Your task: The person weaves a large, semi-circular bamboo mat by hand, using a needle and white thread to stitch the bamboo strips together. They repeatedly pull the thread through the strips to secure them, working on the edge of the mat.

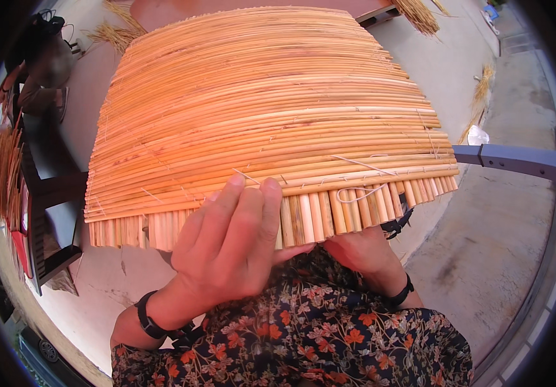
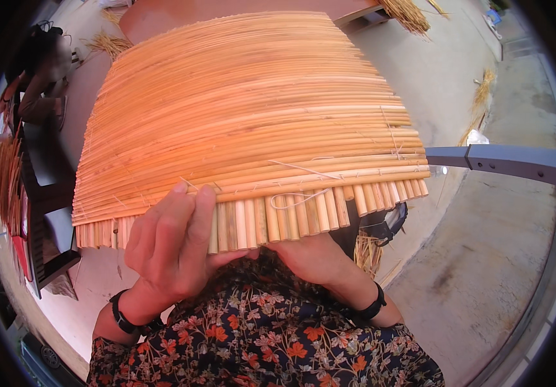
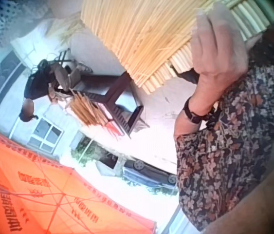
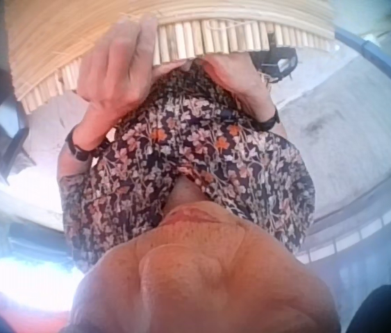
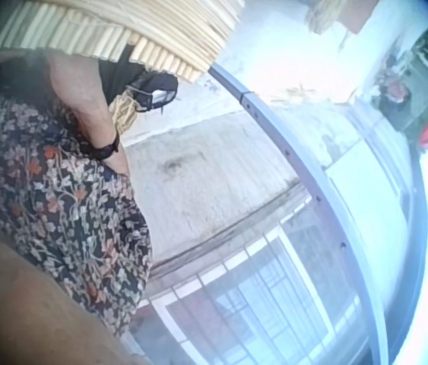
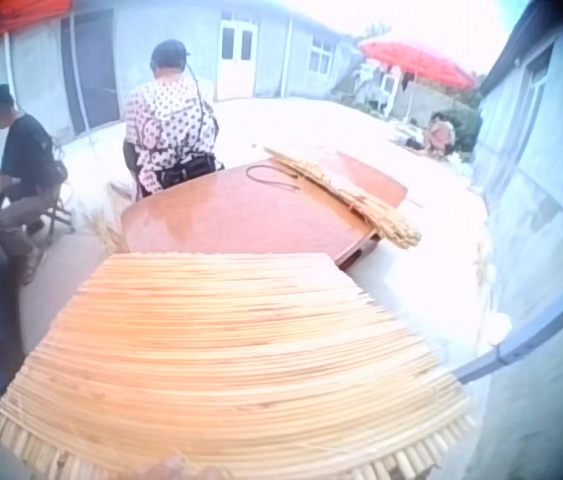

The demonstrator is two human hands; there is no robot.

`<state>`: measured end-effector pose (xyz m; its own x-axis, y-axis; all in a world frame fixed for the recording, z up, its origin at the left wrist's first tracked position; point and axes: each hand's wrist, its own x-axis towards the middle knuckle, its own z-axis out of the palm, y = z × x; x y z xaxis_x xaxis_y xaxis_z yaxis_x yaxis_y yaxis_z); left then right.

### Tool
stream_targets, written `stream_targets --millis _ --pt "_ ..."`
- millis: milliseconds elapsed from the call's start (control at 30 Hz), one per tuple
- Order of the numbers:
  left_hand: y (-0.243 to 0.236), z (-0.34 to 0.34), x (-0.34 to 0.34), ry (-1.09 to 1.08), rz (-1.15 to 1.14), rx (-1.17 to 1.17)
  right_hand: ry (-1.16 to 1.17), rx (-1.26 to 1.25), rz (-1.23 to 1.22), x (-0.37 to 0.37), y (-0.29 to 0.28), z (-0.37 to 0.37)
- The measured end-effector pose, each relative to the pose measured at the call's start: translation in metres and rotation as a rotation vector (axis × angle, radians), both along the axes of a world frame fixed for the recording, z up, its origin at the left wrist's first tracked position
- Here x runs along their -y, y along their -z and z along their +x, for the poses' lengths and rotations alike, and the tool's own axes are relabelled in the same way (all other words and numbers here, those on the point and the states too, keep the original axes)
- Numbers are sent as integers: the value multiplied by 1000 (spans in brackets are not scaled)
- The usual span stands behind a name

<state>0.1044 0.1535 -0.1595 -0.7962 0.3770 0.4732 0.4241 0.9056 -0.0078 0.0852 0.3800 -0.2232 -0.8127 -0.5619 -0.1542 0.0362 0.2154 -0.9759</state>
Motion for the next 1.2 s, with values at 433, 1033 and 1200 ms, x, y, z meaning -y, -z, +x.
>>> stream_targets --millis 433,1033,1200 --pt "-3 -2 -5 -6 139 84 362 470 -518 26 15 3" --pt "5 -55 21 -96 814 798 -104 -665 325 32 -80 -73" --pt "12 -65 18 -133 780 854 -147 -623 369 43 -57 -88"
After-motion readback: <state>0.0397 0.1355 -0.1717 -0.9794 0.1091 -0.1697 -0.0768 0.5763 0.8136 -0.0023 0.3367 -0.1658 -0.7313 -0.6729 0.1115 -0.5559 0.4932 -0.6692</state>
